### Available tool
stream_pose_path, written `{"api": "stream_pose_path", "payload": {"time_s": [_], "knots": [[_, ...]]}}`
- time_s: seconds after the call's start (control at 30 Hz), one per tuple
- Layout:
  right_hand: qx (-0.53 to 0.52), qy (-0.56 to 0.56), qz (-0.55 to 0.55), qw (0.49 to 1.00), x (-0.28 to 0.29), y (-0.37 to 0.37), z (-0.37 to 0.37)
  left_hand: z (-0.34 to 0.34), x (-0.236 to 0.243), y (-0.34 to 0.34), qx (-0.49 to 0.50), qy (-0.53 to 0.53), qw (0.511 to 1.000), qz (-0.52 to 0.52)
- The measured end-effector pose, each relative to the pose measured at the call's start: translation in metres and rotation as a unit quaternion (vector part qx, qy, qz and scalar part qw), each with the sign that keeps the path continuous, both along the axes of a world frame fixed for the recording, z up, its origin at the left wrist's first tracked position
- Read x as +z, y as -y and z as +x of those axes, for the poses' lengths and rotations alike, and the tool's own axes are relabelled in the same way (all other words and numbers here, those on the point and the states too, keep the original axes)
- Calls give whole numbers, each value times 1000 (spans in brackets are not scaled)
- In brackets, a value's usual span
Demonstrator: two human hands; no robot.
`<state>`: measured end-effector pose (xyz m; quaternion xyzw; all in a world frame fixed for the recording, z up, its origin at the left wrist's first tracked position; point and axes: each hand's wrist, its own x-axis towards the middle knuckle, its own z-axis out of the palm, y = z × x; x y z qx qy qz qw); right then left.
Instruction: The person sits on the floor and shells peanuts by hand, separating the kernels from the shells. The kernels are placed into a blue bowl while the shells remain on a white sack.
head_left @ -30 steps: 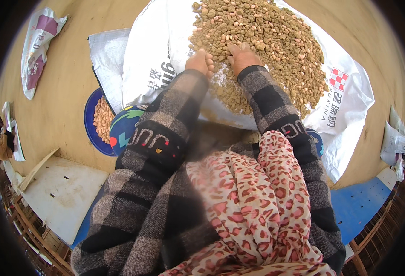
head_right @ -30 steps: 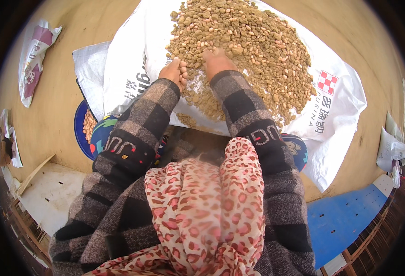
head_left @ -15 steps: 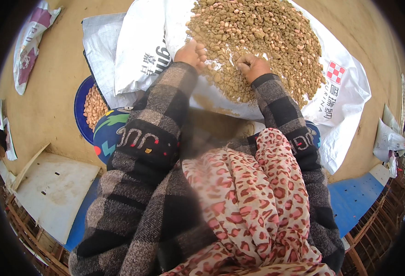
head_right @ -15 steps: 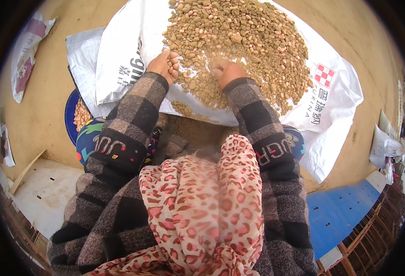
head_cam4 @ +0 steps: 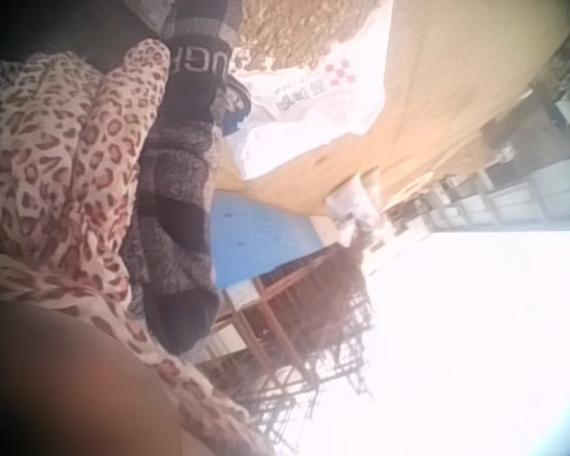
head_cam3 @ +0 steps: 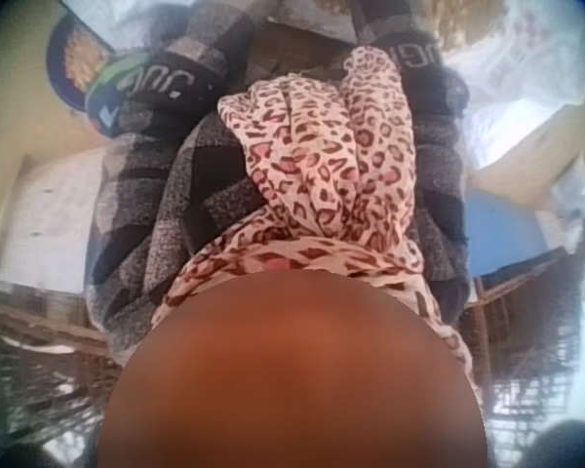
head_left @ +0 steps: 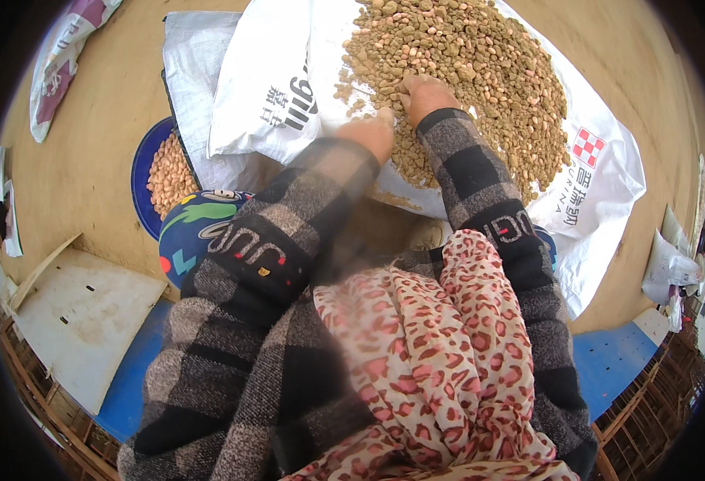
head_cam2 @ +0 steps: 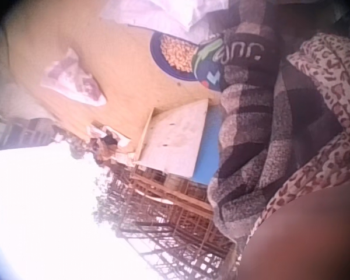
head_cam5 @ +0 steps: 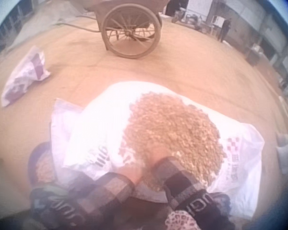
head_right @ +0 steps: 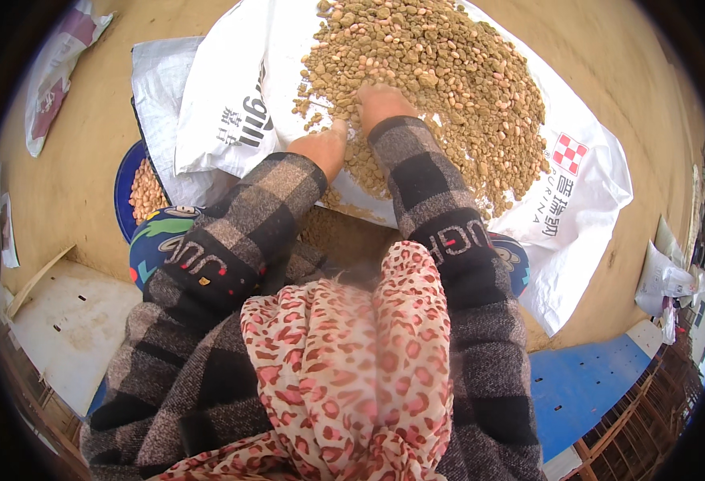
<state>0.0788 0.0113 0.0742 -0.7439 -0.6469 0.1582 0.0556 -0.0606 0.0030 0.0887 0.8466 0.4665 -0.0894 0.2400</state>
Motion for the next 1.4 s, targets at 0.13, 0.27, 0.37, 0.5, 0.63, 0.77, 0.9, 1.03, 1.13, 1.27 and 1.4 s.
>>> {"api": "stream_pose_path", "payload": {"time_s": [0.13, 0.27, 0.37, 0.5, 0.63, 0.77, 0.9, 1.03, 1.13, 1.27, 1.4], "knots": [[-15, 20, -10, 1000, -6, -1, -3, 0, -16, -7, 22, 32, 999, -19], [-31, -1, -12, 999, -4, 7, 0, -8, -40, -29, 89, 188, 977, -40], [-106, -100, -10, 989, 2, 20, 8, -16, -41, -43, 266, 321, 895, -157], [-81, -223, -7, 971, 4, 31, 0, -23, -18, -50, 429, 453, 715, -317], [92, -118, 23, 989, 1, 26, -27, -26, 1, -43, 479, 432, 671, -366], [78, 8, -77, 994, 9, 17, -43, -26, 2, -40, 498, 447, 630, -395], [105, 34, -102, 989, 19, 24, -48, -28, -18, -44, 499, 469, 609, -401], [109, 21, -60, 992, 18, 31, -43, -36, -65, -57, 355, 456, 763, -289], [30, -19, -34, 999, 18, 28, -39, -35, -96, -62, 265, 457, 817, -233], [42, -225, 54, 972, 23, 19, -36, -29, -89, -58, 346, 522, 692, -358], [-75, -83, 139, 984, 19, 3, -28, -26, -46, -52, 529, 592, 408, -450]]}}
